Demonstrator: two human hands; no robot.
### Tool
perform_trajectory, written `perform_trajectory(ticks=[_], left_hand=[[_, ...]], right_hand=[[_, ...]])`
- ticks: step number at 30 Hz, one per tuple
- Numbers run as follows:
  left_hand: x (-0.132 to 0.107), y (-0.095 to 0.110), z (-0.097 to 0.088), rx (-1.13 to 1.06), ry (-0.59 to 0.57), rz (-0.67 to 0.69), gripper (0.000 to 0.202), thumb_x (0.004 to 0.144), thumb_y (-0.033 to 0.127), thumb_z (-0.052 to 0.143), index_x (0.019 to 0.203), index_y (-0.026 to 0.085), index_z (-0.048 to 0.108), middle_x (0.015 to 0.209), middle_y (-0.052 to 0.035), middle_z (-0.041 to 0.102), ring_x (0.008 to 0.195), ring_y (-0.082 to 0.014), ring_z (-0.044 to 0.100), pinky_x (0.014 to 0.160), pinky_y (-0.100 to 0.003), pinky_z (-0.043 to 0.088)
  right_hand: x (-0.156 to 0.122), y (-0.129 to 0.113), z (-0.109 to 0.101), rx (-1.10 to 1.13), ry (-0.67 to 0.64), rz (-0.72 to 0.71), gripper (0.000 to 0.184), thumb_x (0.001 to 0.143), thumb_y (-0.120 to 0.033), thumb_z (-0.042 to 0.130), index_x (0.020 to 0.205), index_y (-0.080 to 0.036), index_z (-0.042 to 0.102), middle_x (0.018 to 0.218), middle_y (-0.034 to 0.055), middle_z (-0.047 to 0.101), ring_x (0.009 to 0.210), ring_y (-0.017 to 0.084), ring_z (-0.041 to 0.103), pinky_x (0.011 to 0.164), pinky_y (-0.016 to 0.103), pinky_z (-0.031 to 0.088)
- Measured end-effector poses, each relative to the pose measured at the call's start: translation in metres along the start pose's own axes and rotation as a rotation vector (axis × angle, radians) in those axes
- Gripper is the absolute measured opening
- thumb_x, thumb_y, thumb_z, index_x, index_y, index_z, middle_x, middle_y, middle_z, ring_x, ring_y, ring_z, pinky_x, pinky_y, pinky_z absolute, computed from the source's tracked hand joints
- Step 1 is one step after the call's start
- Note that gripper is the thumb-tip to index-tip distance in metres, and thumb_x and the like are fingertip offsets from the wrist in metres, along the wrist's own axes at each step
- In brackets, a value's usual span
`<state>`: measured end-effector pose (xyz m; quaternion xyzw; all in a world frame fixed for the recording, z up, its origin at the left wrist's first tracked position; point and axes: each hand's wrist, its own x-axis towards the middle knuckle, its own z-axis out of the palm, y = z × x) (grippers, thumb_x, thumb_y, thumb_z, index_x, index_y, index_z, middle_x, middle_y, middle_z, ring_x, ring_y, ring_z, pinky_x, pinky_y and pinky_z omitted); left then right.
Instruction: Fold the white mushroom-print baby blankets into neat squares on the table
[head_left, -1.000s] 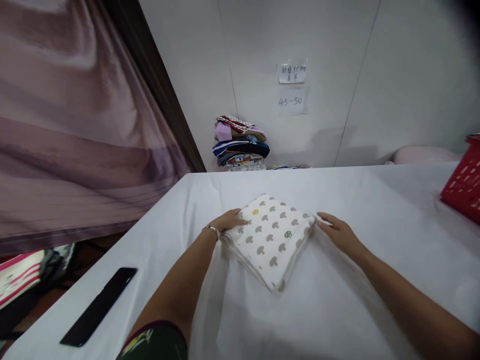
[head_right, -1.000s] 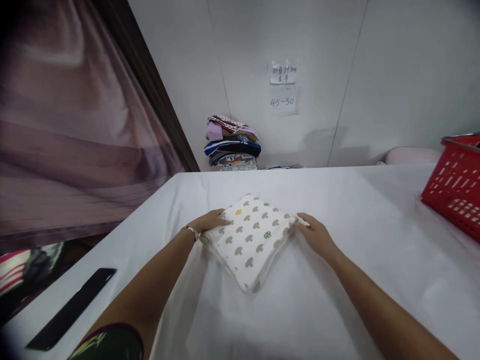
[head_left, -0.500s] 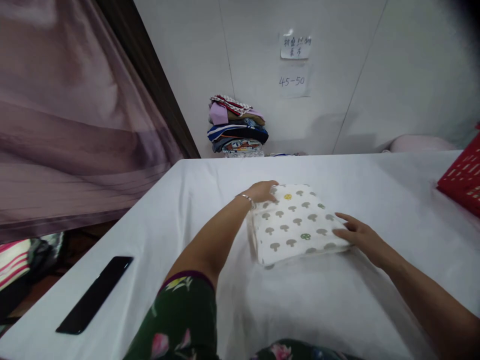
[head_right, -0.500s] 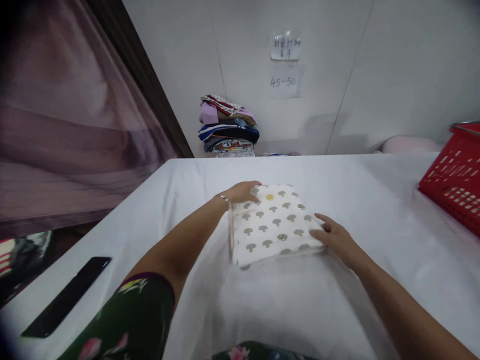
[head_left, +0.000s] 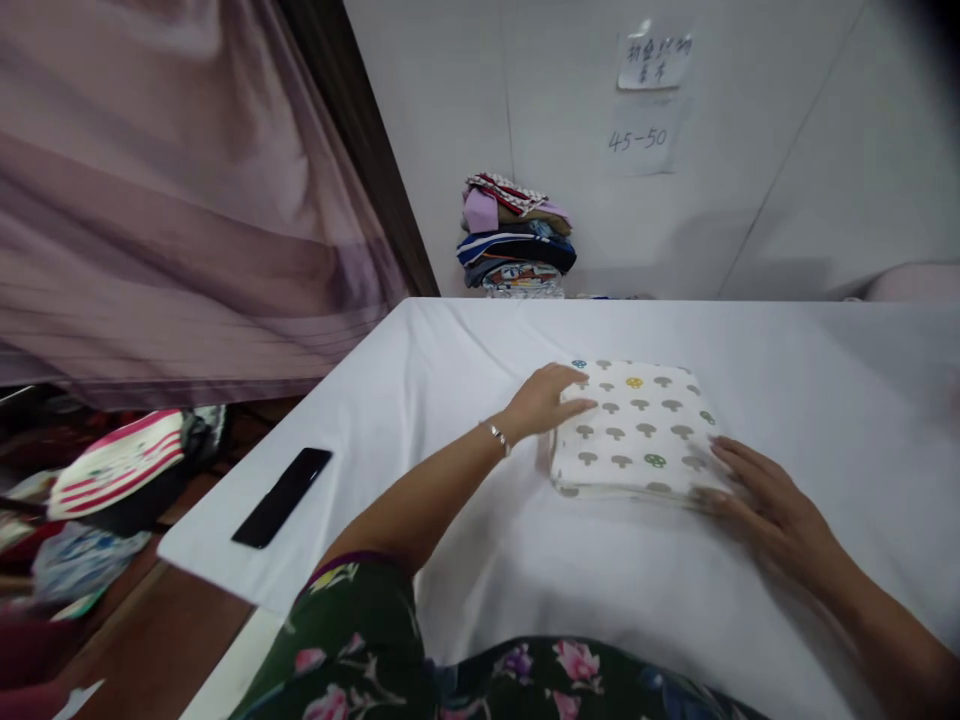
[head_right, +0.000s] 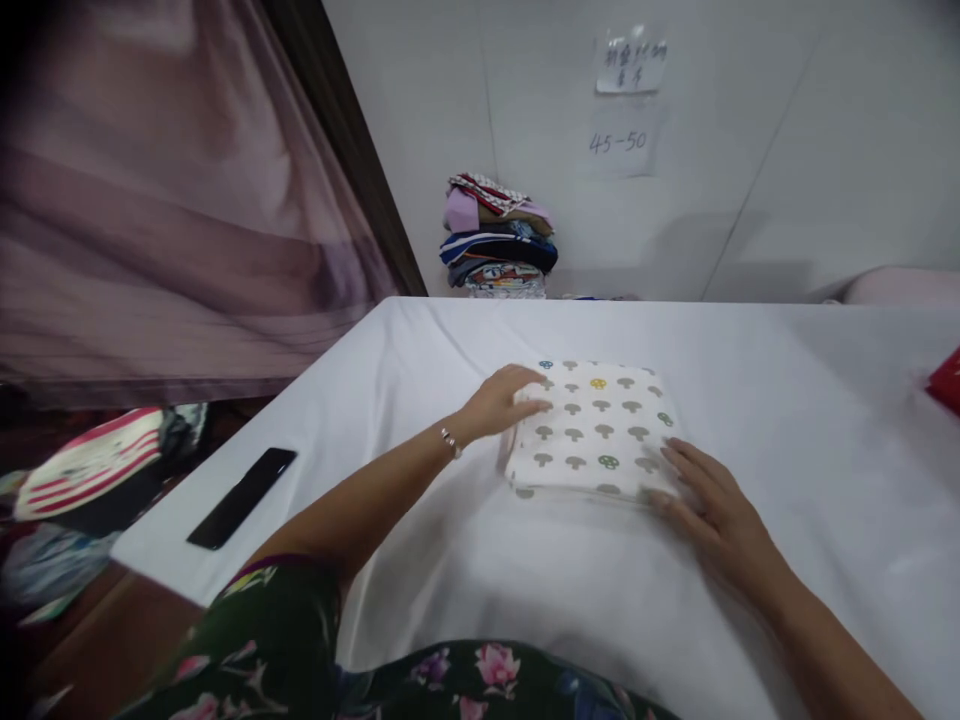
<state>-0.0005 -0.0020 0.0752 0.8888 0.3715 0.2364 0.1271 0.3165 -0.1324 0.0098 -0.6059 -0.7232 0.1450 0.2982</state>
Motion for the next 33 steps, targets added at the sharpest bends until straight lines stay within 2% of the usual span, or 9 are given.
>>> perform_trajectory(ticks=[4,7,11,17,22,24,28,31,33], left_hand=[[-0.065,0.024,0.011,-0.093,-0.095,-0.006,0.060,0.073,0.052,0.062,0.125,0.025,0.048,0.128,-0.0076,0.050,0.120,-0.0242,0.042,0.102,-0.040,0.031],[-0.087,0.029,0.031,-0.096,-0.127,-0.030,0.057,0.075,0.045,0.061,0.127,0.026,0.045,0.135,-0.0074,0.043,0.126,-0.0250,0.035,0.105,-0.043,0.027],[-0.092,0.024,0.046,-0.093,-0.087,-0.030,0.046,0.080,0.037,0.056,0.124,0.026,0.048,0.133,-0.0068,0.046,0.127,-0.0222,0.034,0.106,-0.041,0.027],[-0.097,0.025,0.042,-0.041,-0.128,-0.004,0.069,0.072,0.043,0.065,0.133,0.025,0.037,0.139,-0.0070,0.038,0.132,-0.0234,0.026,0.106,-0.039,0.026],[-0.098,0.030,0.045,0.030,-0.114,-0.027,0.061,0.076,0.032,0.060,0.132,0.024,0.037,0.137,-0.0073,0.040,0.132,-0.0228,0.026,0.103,-0.040,0.029],[-0.095,0.029,0.046,0.027,-0.104,-0.008,0.055,0.076,0.027,0.057,0.129,0.023,0.040,0.135,-0.0074,0.042,0.132,-0.0221,0.027,0.104,-0.040,0.029],[-0.092,0.020,0.040,0.005,-0.120,0.031,0.049,0.076,0.018,0.051,0.125,0.021,0.045,0.131,-0.0078,0.046,0.129,-0.0208,0.032,0.107,-0.040,0.027],[-0.097,0.013,0.031,0.007,-0.139,-0.003,0.049,0.075,0.015,0.051,0.123,0.022,0.047,0.131,-0.0060,0.047,0.131,-0.0214,0.029,0.108,-0.041,0.026],[-0.102,0.013,0.028,-0.028,-0.137,-0.053,0.051,0.074,0.015,0.052,0.124,0.024,0.047,0.136,-0.0046,0.042,0.133,-0.0222,0.025,0.108,-0.043,0.026]], right_hand=[[-0.005,0.016,0.004,-0.077,-0.087,-0.140,0.056,0.079,-0.050,0.051,0.132,-0.039,0.039,0.145,-0.0034,0.029,0.130,0.029,0.030,0.099,0.043,0.041],[-0.003,0.027,0.007,-0.150,-0.116,-0.211,0.057,0.080,-0.047,0.050,0.134,-0.037,0.037,0.147,-0.0037,0.024,0.133,0.029,0.024,0.106,0.047,0.032],[0.000,0.031,0.006,-0.132,-0.165,-0.233,0.053,0.084,-0.045,0.047,0.135,-0.035,0.037,0.148,-0.0036,0.022,0.133,0.027,0.025,0.105,0.045,0.034],[-0.004,0.022,-0.007,-0.090,-0.237,-0.197,0.059,0.080,-0.043,0.051,0.136,-0.035,0.036,0.148,-0.0038,0.024,0.132,0.029,0.027,0.103,0.042,0.037],[-0.001,0.026,-0.012,-0.106,-0.251,-0.268,0.056,0.082,-0.037,0.048,0.136,-0.033,0.036,0.148,-0.0026,0.023,0.131,0.026,0.028,0.104,0.041,0.035],[0.000,0.028,-0.010,-0.146,-0.249,-0.295,0.055,0.082,-0.034,0.046,0.136,-0.032,0.036,0.148,-0.0023,0.023,0.131,0.025,0.030,0.102,0.040,0.037],[-0.008,0.026,0.000,-0.220,-0.182,-0.289,0.053,0.082,-0.031,0.043,0.135,-0.031,0.038,0.144,0.0009,0.033,0.123,0.026,0.042,0.095,0.042,0.044],[-0.023,0.019,0.009,-0.217,-0.157,-0.297,0.054,0.082,-0.031,0.043,0.135,-0.033,0.037,0.143,-0.0003,0.034,0.121,0.026,0.044,0.090,0.042,0.048],[-0.031,0.014,0.011,-0.214,-0.144,-0.308,0.053,0.082,-0.031,0.043,0.135,-0.034,0.037,0.144,-0.0008,0.033,0.123,0.027,0.042,0.092,0.043,0.046]])
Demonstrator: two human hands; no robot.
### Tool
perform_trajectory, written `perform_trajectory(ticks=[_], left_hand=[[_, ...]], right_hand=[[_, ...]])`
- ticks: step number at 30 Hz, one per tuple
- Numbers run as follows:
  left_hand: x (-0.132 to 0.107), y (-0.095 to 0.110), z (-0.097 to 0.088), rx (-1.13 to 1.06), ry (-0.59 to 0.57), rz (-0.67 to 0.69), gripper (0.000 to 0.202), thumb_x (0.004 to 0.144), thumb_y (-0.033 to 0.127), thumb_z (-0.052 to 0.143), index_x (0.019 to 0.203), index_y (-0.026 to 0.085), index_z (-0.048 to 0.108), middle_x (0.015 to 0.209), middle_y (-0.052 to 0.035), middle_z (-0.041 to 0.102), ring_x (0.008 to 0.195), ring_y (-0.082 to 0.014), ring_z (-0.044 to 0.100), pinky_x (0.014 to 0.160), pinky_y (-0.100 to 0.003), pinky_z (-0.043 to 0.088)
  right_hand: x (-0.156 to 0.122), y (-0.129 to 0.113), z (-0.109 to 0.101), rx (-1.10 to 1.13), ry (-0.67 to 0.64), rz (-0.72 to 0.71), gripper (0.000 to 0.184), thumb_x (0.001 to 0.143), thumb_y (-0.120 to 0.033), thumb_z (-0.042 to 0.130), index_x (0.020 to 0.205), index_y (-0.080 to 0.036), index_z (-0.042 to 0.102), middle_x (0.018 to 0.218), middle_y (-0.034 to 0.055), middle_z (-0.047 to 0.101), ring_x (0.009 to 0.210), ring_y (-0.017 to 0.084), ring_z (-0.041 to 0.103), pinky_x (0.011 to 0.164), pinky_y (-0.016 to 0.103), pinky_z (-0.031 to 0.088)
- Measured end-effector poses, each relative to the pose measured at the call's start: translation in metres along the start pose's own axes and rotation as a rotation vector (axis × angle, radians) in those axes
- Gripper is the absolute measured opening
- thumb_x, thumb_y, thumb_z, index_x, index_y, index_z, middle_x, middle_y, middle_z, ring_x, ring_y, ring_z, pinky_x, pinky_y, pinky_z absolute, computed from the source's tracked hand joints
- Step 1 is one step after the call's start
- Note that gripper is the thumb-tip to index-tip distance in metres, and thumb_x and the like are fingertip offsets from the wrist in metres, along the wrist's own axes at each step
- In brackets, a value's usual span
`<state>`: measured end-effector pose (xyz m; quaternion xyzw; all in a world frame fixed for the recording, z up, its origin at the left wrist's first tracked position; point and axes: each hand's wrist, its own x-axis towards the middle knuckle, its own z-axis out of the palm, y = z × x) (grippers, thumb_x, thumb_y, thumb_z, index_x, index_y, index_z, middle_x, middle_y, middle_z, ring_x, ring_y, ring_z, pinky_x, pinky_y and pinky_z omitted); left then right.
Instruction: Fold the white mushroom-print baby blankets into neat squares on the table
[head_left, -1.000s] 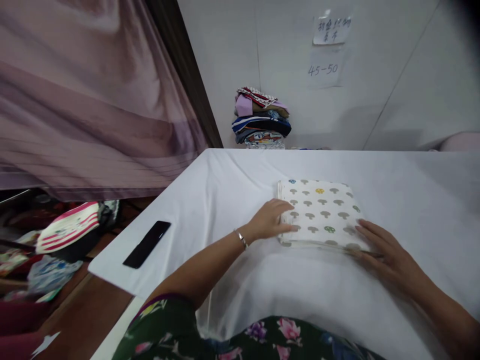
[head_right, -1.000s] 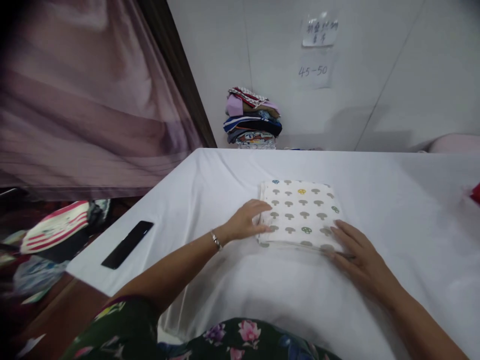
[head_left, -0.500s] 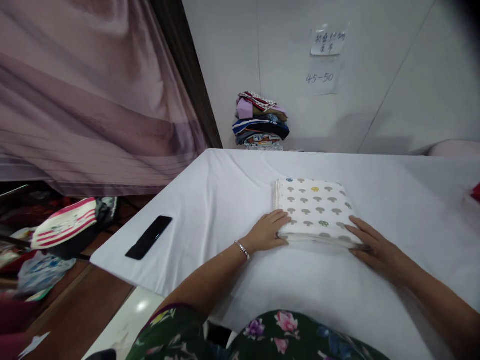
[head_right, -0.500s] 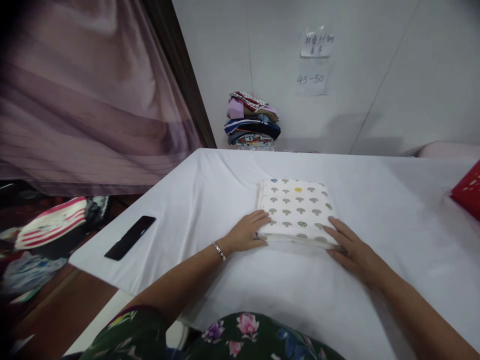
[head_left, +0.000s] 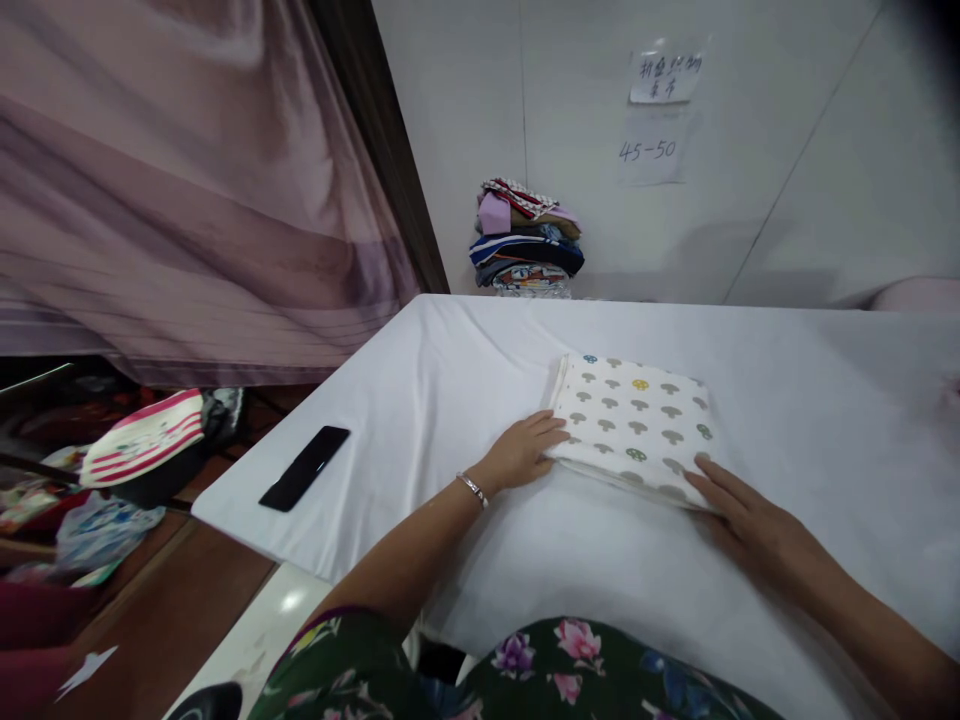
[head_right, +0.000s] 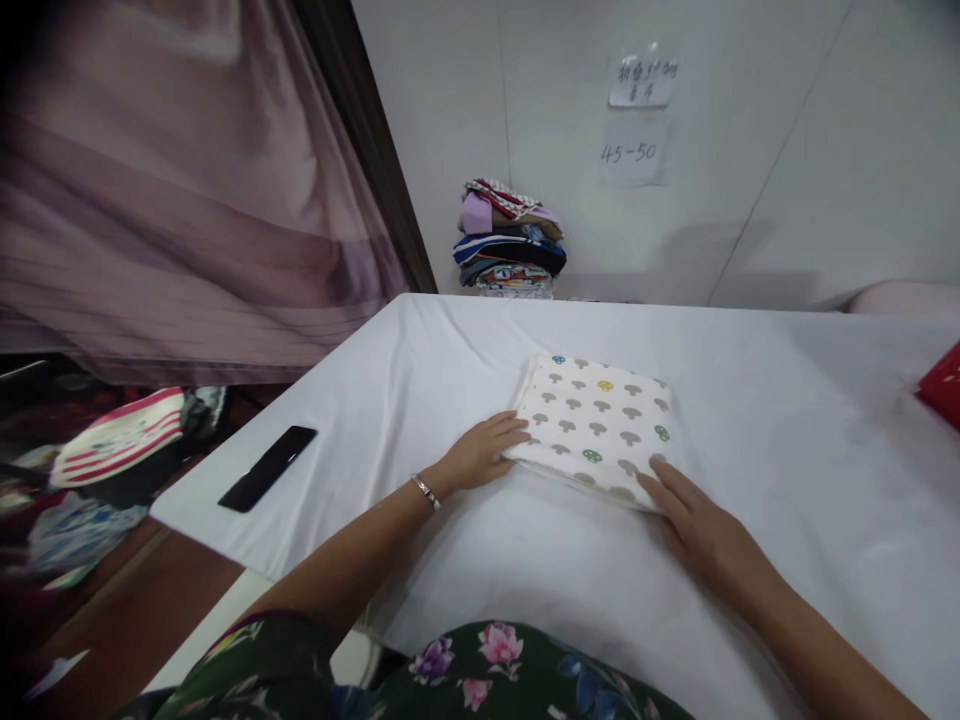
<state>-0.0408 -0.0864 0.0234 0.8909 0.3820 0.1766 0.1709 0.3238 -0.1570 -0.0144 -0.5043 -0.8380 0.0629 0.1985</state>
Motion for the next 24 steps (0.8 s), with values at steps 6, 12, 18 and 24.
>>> perform_trajectory(ticks=[6,12,18,24], left_hand=[[-0.013,0.016,0.009,-0.297,0.181,-0.411,0.073,0.072,0.023,0.059,0.137,0.022,0.027,0.143,-0.0089,0.030,0.123,-0.0239,0.039,0.101,-0.038,0.037],[-0.017,0.028,0.016,-0.494,0.159,-0.710,0.077,0.074,0.032,0.058,0.138,0.018,0.019,0.107,-0.0064,0.060,0.089,-0.0176,0.059,0.082,-0.029,0.046],[-0.012,0.036,0.016,-0.296,0.122,-0.724,0.069,0.073,0.033,0.058,0.134,0.023,0.028,0.096,-0.0034,0.064,0.085,-0.0214,0.060,0.073,-0.029,0.045],[-0.011,0.031,0.021,-0.287,0.166,-0.737,0.065,0.072,0.023,0.052,0.133,0.021,0.030,0.098,-0.0037,0.064,0.089,-0.0214,0.059,0.075,-0.030,0.045]], right_hand=[[0.012,-0.017,-0.012,-0.085,0.006,-0.076,0.049,0.082,-0.038,0.047,0.130,-0.029,0.045,0.137,0.0051,0.043,0.125,0.029,0.039,0.102,0.051,0.031],[0.063,-0.064,-0.010,0.006,-0.014,-0.186,0.036,0.085,-0.035,0.044,0.118,-0.026,0.055,0.127,0.0072,0.054,0.118,0.028,0.046,0.099,0.049,0.034],[0.118,-0.108,0.017,0.089,-0.031,-0.270,0.032,0.084,-0.026,0.045,0.113,-0.023,0.057,0.114,0.0095,0.059,0.103,0.028,0.053,0.086,0.046,0.043],[0.134,-0.118,0.031,0.092,-0.043,-0.248,0.028,0.086,-0.024,0.040,0.106,-0.021,0.060,0.104,0.0096,0.061,0.094,0.025,0.054,0.081,0.042,0.045]])
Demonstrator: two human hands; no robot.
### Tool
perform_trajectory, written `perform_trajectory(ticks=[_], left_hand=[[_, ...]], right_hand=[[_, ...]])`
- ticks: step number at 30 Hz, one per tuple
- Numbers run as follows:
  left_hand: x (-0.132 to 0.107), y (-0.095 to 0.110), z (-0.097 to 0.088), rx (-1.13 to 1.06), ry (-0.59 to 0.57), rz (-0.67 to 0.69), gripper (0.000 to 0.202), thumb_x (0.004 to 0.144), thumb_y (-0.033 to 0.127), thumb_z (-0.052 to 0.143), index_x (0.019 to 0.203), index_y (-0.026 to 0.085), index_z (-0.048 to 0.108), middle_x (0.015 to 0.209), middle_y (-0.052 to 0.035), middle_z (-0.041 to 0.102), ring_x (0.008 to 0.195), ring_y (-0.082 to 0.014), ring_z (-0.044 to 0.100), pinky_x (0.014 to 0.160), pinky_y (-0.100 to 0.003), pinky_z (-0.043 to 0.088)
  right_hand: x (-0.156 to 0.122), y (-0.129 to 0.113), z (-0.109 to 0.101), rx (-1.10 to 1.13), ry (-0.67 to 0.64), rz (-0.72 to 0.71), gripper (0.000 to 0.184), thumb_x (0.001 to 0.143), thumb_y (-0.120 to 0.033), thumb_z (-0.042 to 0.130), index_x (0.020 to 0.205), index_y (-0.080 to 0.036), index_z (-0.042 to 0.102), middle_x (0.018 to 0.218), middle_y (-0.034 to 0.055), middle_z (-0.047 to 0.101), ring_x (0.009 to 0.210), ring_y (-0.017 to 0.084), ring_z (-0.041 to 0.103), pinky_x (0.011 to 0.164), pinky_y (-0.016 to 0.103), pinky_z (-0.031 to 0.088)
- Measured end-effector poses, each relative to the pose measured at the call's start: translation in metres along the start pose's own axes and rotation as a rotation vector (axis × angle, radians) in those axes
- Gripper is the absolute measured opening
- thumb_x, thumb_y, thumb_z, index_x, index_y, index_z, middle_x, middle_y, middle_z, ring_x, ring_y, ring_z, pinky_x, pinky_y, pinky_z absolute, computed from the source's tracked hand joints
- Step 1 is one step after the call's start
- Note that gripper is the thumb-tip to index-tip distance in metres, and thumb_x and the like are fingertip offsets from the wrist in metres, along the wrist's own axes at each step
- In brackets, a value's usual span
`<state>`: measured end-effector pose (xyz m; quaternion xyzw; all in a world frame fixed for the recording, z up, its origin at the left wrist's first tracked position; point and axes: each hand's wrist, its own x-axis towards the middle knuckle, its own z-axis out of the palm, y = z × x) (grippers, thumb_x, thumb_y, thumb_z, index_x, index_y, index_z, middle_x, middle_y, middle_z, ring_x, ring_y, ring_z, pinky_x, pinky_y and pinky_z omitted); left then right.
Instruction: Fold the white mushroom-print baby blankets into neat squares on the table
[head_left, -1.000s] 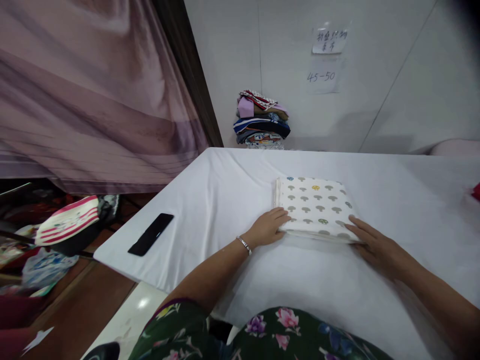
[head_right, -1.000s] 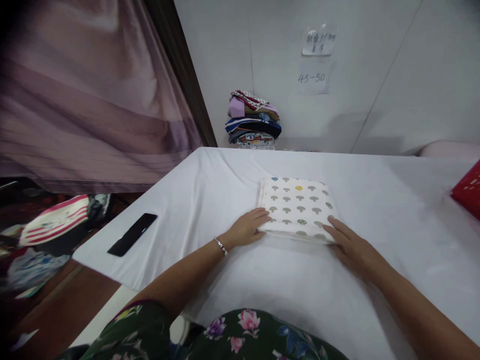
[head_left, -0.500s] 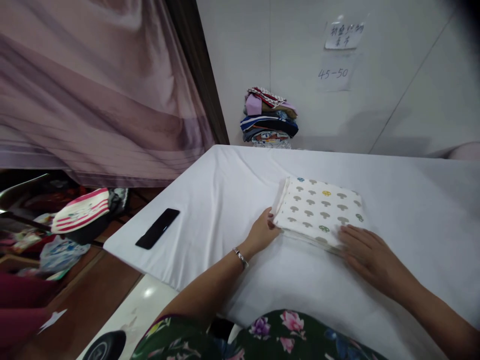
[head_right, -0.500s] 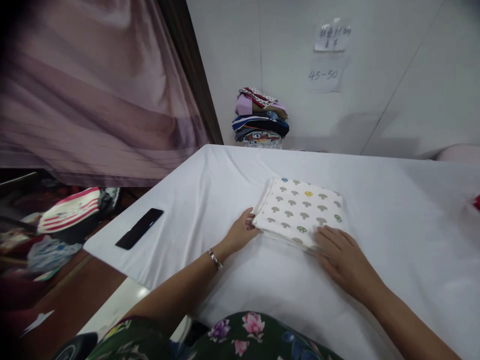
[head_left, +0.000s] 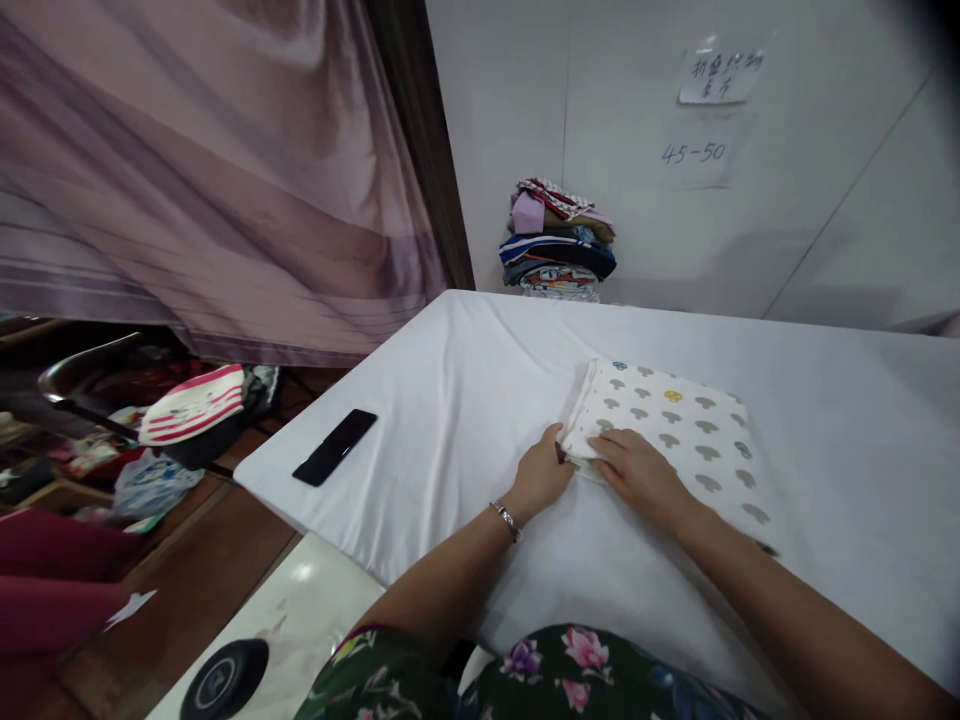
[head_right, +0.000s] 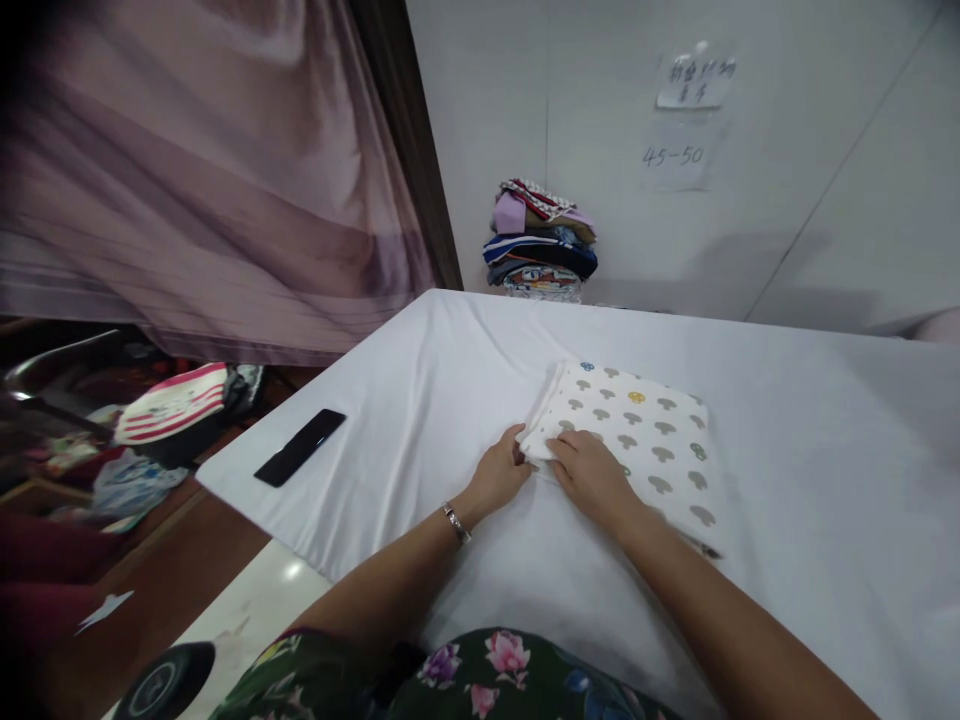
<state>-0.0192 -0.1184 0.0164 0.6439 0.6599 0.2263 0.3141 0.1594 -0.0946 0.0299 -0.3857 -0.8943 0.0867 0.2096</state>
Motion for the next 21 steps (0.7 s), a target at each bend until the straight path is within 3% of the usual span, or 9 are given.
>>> perform_trajectory(ticks=[5,13,17,21], left_hand=[[0.0011,-0.0047,0.0001,-0.025,0.008,0.039,0.059,0.071,0.020,0.051,0.128,0.023,0.037,0.095,-0.0014,0.063,0.086,-0.0187,0.058,0.075,-0.029,0.046],[0.0001,-0.0049,-0.0031,-0.239,0.002,0.005,0.048,0.070,0.020,0.055,0.117,0.022,0.048,0.098,-0.0006,0.061,0.073,-0.0119,0.057,0.069,-0.023,0.047],[-0.0013,-0.0022,-0.0030,-0.252,0.082,0.008,0.035,0.072,0.023,0.057,0.107,0.022,0.054,0.103,-0.0006,0.058,0.068,-0.0094,0.054,0.065,-0.023,0.045],[0.0016,0.0015,-0.0024,-0.204,0.197,0.030,0.022,0.075,0.035,0.058,0.091,0.020,0.058,0.094,-0.0008,0.059,0.070,-0.0106,0.053,0.068,-0.024,0.043]], right_hand=[[-0.0034,0.0064,0.0032,0.129,0.017,0.158,0.029,0.087,-0.027,0.037,0.107,-0.024,0.059,0.104,0.0064,0.061,0.099,0.023,0.054,0.082,0.039,0.046],[-0.0026,0.0050,0.0028,0.220,0.058,0.201,0.028,0.086,-0.031,0.039,0.105,-0.024,0.058,0.101,0.0054,0.061,0.098,0.023,0.054,0.083,0.038,0.045],[-0.0011,0.0031,-0.0004,0.279,0.085,0.238,0.027,0.087,-0.034,0.039,0.103,-0.024,0.059,0.091,0.0045,0.063,0.085,0.020,0.057,0.075,0.034,0.045],[-0.0001,0.0033,-0.0014,0.317,0.131,0.274,0.026,0.086,-0.036,0.042,0.098,-0.022,0.062,0.090,0.0041,0.064,0.078,0.019,0.057,0.069,0.031,0.044]])
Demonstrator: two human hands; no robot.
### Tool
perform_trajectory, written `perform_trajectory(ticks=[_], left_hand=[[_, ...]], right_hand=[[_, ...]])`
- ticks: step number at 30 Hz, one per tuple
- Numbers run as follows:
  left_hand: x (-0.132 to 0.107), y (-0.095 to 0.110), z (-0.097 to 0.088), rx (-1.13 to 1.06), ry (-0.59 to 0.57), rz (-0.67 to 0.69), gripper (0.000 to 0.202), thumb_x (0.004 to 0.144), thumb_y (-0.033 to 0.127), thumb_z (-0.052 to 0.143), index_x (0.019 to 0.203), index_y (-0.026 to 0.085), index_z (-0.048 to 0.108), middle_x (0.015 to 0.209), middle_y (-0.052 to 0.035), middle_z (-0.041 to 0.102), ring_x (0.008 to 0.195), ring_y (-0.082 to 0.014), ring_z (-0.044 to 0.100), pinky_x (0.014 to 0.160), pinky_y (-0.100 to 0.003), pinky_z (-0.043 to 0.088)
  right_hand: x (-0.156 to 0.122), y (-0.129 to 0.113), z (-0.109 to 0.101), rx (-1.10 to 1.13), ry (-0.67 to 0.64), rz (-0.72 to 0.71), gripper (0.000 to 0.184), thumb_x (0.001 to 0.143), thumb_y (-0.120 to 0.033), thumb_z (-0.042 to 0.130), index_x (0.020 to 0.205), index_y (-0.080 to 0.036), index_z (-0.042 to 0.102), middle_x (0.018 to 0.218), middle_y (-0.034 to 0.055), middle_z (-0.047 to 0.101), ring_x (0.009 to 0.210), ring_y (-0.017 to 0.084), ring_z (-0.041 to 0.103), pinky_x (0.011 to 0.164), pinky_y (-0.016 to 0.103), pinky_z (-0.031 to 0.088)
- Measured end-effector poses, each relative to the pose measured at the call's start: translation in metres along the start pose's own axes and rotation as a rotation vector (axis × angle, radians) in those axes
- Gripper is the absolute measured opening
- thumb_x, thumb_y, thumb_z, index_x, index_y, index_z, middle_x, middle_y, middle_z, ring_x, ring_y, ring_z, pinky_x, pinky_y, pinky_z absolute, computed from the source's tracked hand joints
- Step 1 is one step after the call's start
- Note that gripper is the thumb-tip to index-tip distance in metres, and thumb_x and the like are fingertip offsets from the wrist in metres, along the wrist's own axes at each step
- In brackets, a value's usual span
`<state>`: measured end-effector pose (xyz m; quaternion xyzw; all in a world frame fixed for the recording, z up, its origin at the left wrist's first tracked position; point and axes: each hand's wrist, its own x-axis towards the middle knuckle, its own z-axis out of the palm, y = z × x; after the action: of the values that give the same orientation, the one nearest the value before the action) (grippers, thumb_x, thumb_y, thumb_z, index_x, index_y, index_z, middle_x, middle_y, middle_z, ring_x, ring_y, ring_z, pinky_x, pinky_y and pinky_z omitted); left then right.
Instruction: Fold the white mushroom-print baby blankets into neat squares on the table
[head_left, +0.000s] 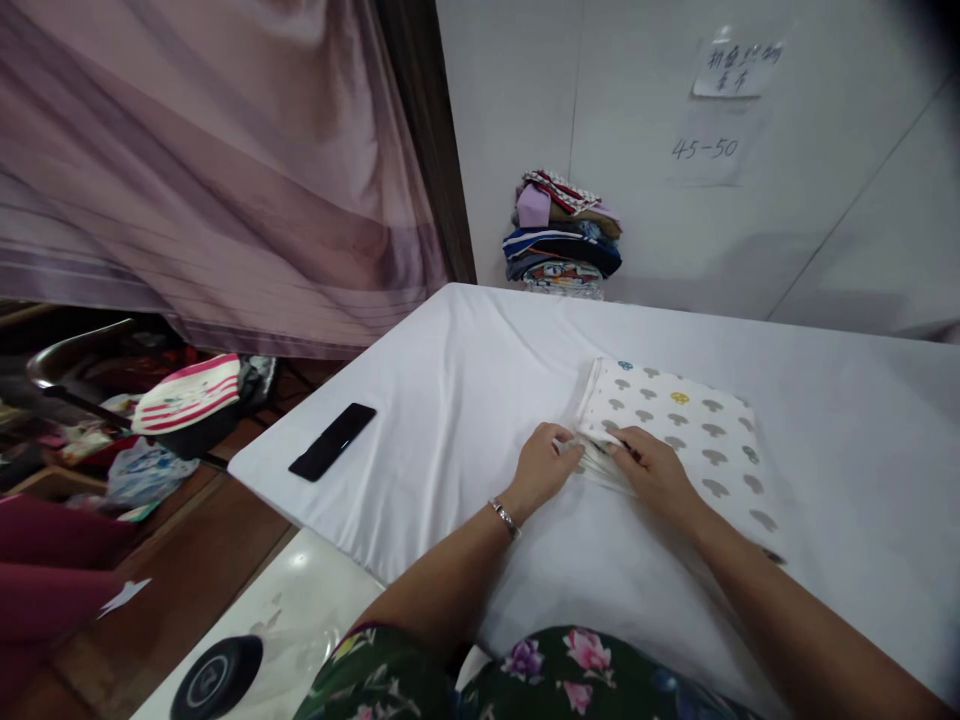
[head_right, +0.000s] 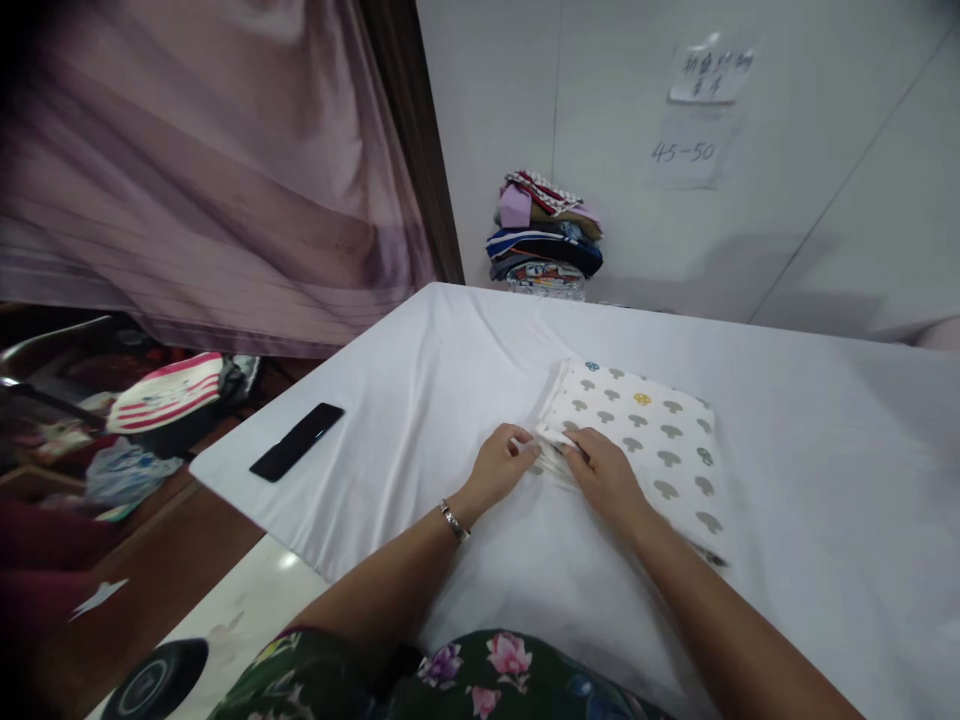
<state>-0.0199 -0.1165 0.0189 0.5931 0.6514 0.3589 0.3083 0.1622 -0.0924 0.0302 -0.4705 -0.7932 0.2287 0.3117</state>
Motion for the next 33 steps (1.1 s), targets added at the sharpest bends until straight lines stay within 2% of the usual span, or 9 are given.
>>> perform_trajectory(ticks=[4,8,11,17,22,29,33], left_hand=[[0.007,0.000,0.003,0.041,-0.009,0.010,0.016,0.077,0.033,0.055,0.077,0.018,0.061,0.089,-0.0015,0.058,0.072,-0.0113,0.053,0.069,-0.024,0.042],[0.013,0.000,0.003,0.067,-0.060,-0.036,0.022,0.077,0.038,0.054,0.074,0.018,0.063,0.085,-0.0013,0.058,0.075,-0.0120,0.053,0.070,-0.024,0.042],[0.014,-0.001,-0.001,0.037,-0.090,-0.004,0.022,0.078,0.034,0.052,0.072,0.018,0.065,0.081,-0.0008,0.059,0.076,-0.0126,0.054,0.070,-0.024,0.042],[0.008,-0.009,-0.013,-0.033,-0.166,0.112,0.014,0.073,0.029,0.059,0.081,0.020,0.067,0.084,-0.0001,0.058,0.071,-0.0107,0.052,0.068,-0.022,0.042],[0.005,-0.014,-0.013,-0.011,-0.212,0.184,0.018,0.072,0.026,0.061,0.088,0.021,0.066,0.083,0.0009,0.056,0.068,-0.0101,0.050,0.067,-0.022,0.042],[0.006,-0.015,-0.009,0.033,-0.195,0.301,0.017,0.082,0.024,0.048,0.085,0.020,0.064,0.081,0.0004,0.056,0.073,-0.0114,0.051,0.068,-0.022,0.039],[0.007,-0.016,-0.010,0.053,-0.220,0.214,0.016,0.079,0.026,0.048,0.076,0.019,0.063,0.076,0.0010,0.056,0.070,-0.0118,0.051,0.064,-0.022,0.039]], right_hand=[[0.000,0.000,0.000,0.025,0.018,-0.002,0.024,0.086,-0.034,0.043,0.097,-0.023,0.062,0.095,0.0038,0.064,0.082,0.019,0.057,0.072,0.031,0.044],[-0.001,-0.001,0.000,0.013,0.011,-0.025,0.024,0.087,-0.032,0.043,0.099,-0.023,0.061,0.096,0.0037,0.064,0.086,0.019,0.057,0.075,0.032,0.044],[-0.001,-0.001,0.001,-0.007,0.003,-0.025,0.024,0.087,-0.032,0.043,0.101,-0.023,0.060,0.098,0.0038,0.064,0.088,0.019,0.057,0.076,0.032,0.044],[-0.002,0.000,0.002,-0.029,0.003,-0.009,0.025,0.087,-0.033,0.042,0.102,-0.023,0.059,0.094,0.0037,0.064,0.085,0.019,0.058,0.074,0.032,0.045],[-0.004,0.003,0.006,-0.072,-0.006,-0.018,0.028,0.086,-0.031,0.041,0.109,-0.025,0.056,0.102,0.0032,0.063,0.095,0.020,0.055,0.080,0.035,0.045],[-0.008,0.005,0.011,-0.203,0.022,-0.159,0.032,0.088,-0.027,0.038,0.115,-0.026,0.056,0.110,0.0053,0.060,0.104,0.022,0.052,0.085,0.039,0.046],[-0.008,0.003,0.012,-0.305,-0.021,-0.287,0.031,0.087,-0.022,0.039,0.111,-0.022,0.059,0.108,0.0078,0.060,0.099,0.023,0.053,0.084,0.040,0.046]])
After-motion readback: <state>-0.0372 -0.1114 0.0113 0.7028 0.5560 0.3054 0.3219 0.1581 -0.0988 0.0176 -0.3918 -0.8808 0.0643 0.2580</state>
